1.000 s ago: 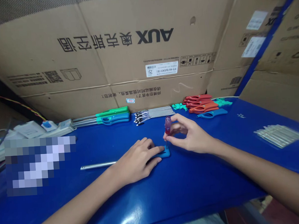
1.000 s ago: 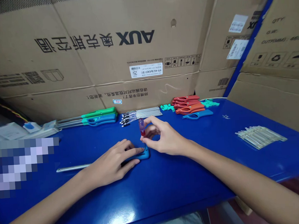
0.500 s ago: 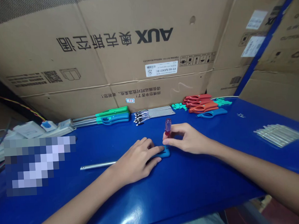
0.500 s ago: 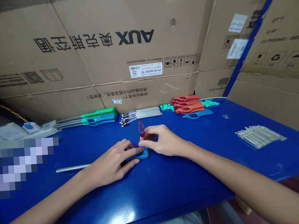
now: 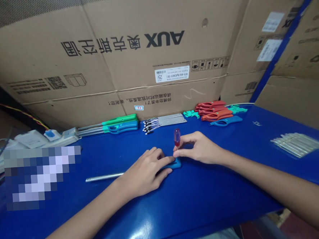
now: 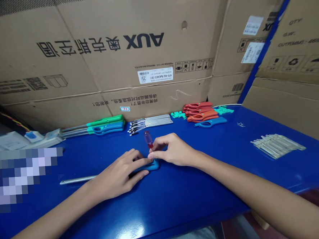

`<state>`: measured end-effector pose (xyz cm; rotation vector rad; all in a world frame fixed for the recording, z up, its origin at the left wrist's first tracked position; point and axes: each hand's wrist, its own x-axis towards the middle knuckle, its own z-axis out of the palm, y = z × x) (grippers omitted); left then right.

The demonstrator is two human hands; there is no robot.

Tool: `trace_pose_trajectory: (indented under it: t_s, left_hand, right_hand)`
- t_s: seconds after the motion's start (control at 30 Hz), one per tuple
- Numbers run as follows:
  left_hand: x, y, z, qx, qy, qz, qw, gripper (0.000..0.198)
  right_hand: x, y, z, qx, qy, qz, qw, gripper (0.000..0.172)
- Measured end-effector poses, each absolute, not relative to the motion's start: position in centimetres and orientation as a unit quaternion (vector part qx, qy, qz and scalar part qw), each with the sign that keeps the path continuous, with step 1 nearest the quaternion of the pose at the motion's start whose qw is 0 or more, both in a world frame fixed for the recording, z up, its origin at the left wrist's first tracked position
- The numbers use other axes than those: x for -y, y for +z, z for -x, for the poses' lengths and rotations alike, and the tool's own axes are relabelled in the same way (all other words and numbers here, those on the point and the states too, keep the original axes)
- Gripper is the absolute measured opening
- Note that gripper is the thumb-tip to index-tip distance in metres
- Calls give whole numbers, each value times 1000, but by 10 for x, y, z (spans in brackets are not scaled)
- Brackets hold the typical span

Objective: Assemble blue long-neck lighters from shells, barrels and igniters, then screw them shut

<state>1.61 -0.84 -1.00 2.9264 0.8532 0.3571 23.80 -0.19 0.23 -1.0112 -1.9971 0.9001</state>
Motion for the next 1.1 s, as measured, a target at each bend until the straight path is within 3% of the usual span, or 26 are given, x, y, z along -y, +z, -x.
trace_pose_trajectory:
  t_s: [0.27,0.63,0.93,1.1]
  left_hand:
    - [8,-10,-17,-279,111,-953,29,29]
    - [9,-8,-16,-278,105,-954,46,29]
    - [8,-9,-16,-282,106,-952,51,31]
    - [8,-10,-16,-281,109,-952,47,30]
  right_hand:
    - [-1,-7,-233,751,332,420,386,29]
    - [-1,1,-242,769,420,372,306,11]
    - [-3,4,-248,792,421,352,269,13]
    - [-3,1,-243,790,378,375,303,12]
